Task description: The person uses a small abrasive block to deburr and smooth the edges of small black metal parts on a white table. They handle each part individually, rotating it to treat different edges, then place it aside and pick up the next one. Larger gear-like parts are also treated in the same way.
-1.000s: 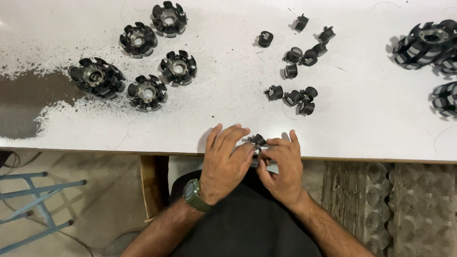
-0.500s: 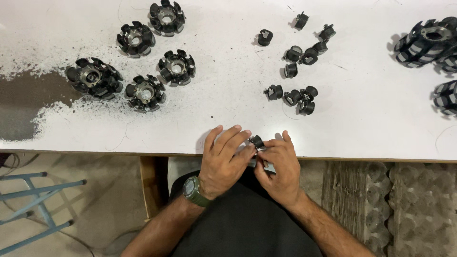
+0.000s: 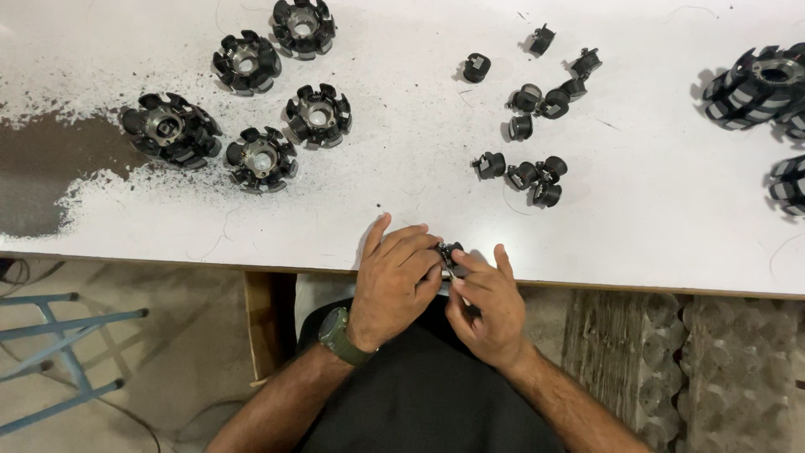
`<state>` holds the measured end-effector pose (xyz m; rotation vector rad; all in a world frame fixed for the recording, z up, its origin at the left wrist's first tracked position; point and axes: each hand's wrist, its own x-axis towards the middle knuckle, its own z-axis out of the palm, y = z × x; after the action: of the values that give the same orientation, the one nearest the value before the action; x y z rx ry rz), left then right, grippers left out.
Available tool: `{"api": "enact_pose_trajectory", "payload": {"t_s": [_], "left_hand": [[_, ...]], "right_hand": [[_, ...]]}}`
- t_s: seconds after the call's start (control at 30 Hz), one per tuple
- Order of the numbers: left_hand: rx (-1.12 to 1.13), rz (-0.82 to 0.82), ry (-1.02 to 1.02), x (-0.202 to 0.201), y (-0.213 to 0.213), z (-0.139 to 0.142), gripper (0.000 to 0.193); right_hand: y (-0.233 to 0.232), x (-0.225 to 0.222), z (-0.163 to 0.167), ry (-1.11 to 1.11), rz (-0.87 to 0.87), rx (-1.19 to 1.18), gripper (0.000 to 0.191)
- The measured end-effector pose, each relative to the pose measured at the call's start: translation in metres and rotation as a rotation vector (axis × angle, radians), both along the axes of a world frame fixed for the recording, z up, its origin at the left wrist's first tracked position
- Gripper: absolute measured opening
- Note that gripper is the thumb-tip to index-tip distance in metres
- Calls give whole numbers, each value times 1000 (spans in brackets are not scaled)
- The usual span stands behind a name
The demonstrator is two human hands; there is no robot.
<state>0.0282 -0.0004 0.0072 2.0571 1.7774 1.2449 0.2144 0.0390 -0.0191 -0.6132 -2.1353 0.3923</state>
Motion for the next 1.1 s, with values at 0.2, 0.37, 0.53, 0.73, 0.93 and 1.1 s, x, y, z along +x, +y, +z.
{"api": "enact_pose_trajectory", "payload": {"t_s": [0.2, 0.37, 0.53, 0.73, 0.93, 1.1], "left_hand": [[-24, -43, -60, -4, -1, 3, 6], [-45, -51, -92, -4, -2, 5, 5], [-56, -50, -98, -3, -2, 4, 5], [-61, -54, -94, -5, -3, 4, 4], [-53, 16, -112, -2, -2, 4, 30], [-53, -12, -54, -2, -2, 3, 52]], "right_hand": [[-1, -3, -1, -22, -12, 14, 42], [-1, -5, 7, -11, -27, -4, 39], [1, -7, 15, -25, -32, 8, 37], [2, -9, 19, -53, -63, 25, 33], [8, 3, 26, -61, -45, 30, 30], [20, 3, 36, -173, -235, 23, 37]]}}
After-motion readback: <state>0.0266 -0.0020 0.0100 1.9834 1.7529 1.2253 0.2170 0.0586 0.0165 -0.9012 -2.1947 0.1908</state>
